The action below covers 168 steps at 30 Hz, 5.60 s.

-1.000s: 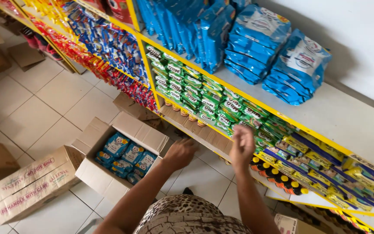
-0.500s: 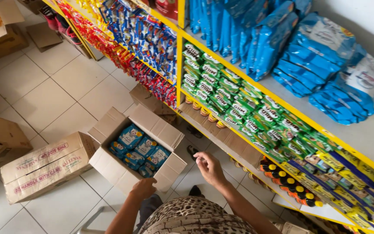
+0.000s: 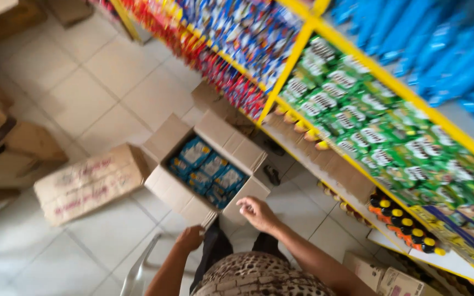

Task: Stocking detergent packets from a cardboard box onto a retail shelf.

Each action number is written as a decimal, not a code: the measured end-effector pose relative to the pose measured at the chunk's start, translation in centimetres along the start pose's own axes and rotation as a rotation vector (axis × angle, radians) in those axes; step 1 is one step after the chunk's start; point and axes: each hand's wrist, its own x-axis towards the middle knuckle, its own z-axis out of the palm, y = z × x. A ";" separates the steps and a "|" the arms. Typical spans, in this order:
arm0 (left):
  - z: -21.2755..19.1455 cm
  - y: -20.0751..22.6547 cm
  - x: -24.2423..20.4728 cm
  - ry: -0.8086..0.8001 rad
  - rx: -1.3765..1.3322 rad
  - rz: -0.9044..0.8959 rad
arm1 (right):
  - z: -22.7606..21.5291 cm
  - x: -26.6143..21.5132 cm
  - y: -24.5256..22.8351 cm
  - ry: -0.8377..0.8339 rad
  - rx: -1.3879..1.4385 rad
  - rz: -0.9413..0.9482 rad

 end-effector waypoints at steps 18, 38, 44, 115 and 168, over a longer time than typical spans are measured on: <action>-0.3 -4.6 14.5 0.002 -0.302 -0.151 | 10.1 15.1 19.2 -0.021 0.207 0.540; 7.4 -11.1 39.7 0.459 -0.803 -0.473 | 33.0 31.1 41.7 0.108 1.036 1.157; 7.7 -10.6 39.4 0.475 -1.056 -0.444 | 35.0 31.7 42.2 0.267 0.935 1.104; -14.5 48.2 -10.8 -0.084 -1.696 0.858 | -18.8 -15.9 -6.9 1.028 0.602 -0.670; -15.7 83.5 -20.4 0.525 -0.311 1.383 | -61.9 -22.8 -12.3 1.162 0.704 -0.385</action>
